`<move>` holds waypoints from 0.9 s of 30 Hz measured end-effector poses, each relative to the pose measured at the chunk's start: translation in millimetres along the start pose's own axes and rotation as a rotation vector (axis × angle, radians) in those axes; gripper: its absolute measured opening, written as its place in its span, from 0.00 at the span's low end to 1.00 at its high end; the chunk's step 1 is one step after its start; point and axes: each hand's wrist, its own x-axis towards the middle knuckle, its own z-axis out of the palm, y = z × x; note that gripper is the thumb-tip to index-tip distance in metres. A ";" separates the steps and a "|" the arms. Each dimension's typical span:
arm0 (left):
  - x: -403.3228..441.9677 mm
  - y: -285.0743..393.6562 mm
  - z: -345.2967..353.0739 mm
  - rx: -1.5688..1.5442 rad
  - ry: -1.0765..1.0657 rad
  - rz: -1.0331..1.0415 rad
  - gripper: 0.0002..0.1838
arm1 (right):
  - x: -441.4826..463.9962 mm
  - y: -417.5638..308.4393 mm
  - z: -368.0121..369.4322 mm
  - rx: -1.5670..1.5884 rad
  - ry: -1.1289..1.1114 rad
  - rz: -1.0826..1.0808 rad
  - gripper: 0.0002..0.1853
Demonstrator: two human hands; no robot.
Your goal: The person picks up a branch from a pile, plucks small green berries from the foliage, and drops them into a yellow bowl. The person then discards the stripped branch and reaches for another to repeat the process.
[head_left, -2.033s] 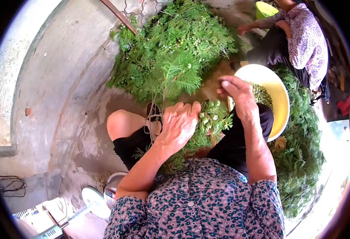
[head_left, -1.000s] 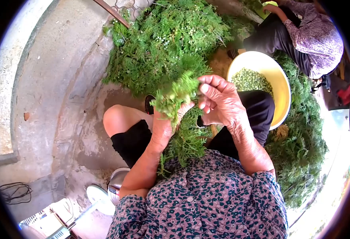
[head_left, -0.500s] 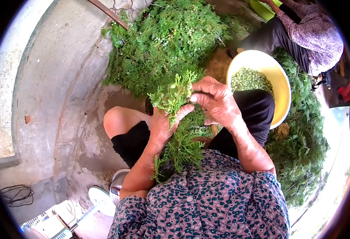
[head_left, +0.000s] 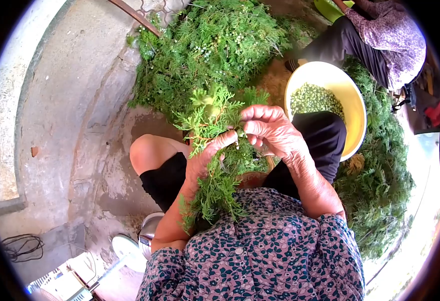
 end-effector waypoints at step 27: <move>2.5 -6.8 -2.7 -0.135 -0.026 0.017 0.14 | -7.4 13.8 13.6 0.124 -0.026 -0.083 0.07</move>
